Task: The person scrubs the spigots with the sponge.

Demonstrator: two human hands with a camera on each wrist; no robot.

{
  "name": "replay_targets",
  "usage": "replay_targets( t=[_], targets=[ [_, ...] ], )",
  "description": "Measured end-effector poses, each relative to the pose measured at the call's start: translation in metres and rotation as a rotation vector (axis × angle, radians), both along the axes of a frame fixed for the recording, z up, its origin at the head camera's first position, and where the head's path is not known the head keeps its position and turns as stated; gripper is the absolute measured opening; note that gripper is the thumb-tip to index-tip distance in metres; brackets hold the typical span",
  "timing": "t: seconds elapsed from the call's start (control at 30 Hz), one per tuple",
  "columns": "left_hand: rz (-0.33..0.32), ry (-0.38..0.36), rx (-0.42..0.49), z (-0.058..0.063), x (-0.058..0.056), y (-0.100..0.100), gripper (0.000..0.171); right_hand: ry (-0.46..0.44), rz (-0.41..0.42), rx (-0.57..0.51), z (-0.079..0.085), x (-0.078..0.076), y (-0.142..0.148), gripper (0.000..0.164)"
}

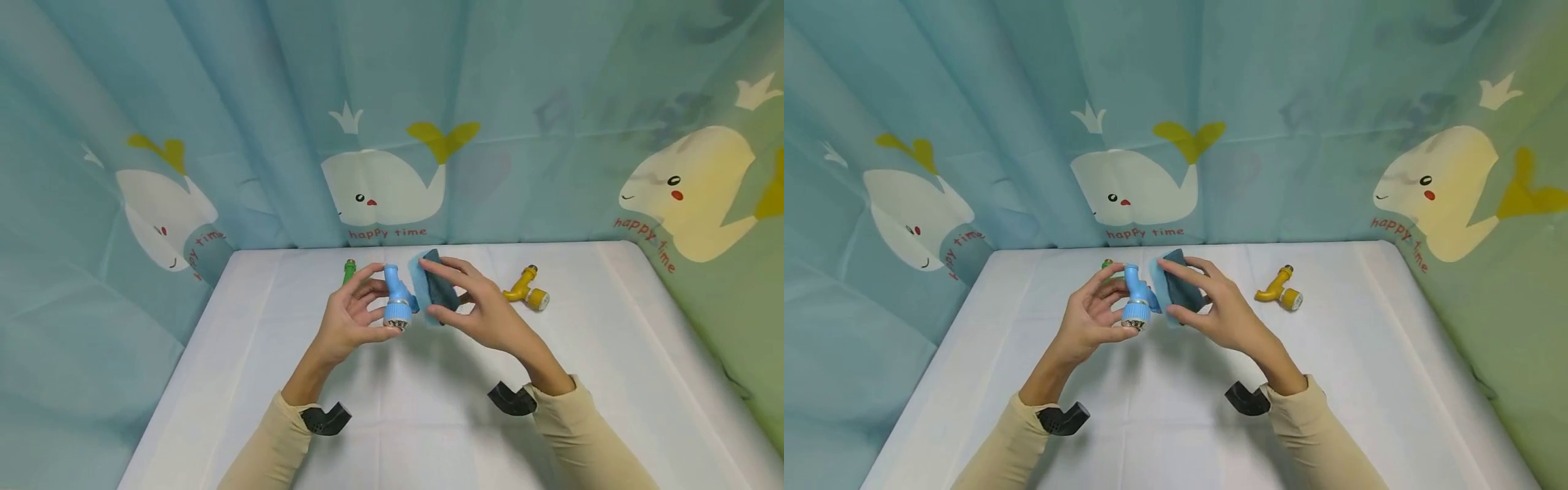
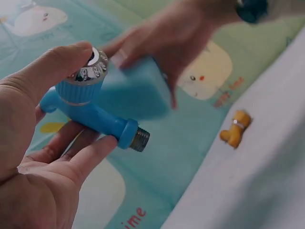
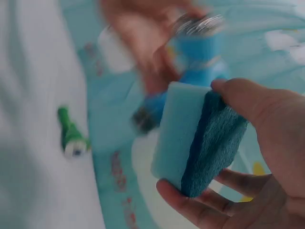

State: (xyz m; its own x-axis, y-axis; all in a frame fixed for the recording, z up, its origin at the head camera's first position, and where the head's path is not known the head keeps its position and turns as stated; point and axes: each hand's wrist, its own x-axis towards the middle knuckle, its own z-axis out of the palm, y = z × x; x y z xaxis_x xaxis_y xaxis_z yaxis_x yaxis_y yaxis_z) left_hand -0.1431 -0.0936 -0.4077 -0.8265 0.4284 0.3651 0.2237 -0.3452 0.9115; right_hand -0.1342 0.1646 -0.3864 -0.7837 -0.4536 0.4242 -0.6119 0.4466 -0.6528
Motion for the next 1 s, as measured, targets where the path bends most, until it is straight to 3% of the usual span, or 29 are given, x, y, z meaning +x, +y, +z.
replay_targets(
  t=[0.17, 0.27, 0.37, 0.47, 0.63, 0.8, 0.93, 1.0],
  targets=[
    [-0.014, 0.020, -0.033, -0.002, -0.001, -0.001, 0.094, -0.027, 0.055, 0.055, -0.006, -0.001, 0.002, 0.064],
    [-0.008, 0.001, -0.063, -0.004, -0.001, -0.001, 0.094, -0.030, 0.035, 0.015, -0.007, -0.001, 0.005, 0.066],
    [-0.012, 0.010, -0.100, -0.005, -0.002, 0.000, 0.093, -0.032, 0.076, -0.001, -0.007, -0.001, 0.005, 0.067],
    [0.003, -0.001, -0.093, -0.006, -0.003, 0.000, 0.091, -0.028, 0.089, 0.075, -0.015, -0.003, 0.008, 0.064],
    [0.042, -0.135, -0.030, -0.013, -0.005, 0.004, 0.083, -0.109, -0.005, 0.049, -0.028, -0.002, 0.025, 0.066],
    [0.036, -0.283, -0.008, -0.026, -0.007, 0.009, 0.071, -0.156, -0.030, 0.013, -0.032, -0.001, 0.035, 0.069],
    [0.003, -0.346, -0.038, -0.036, -0.007, 0.009, 0.079, -0.176, -0.040, 0.023, -0.037, 0.001, 0.040, 0.067],
    [-0.008, -0.359, -0.037, -0.038, -0.007, 0.009, 0.074, -0.178, -0.048, 0.015, -0.038, 0.001, 0.043, 0.067]
  ],
)
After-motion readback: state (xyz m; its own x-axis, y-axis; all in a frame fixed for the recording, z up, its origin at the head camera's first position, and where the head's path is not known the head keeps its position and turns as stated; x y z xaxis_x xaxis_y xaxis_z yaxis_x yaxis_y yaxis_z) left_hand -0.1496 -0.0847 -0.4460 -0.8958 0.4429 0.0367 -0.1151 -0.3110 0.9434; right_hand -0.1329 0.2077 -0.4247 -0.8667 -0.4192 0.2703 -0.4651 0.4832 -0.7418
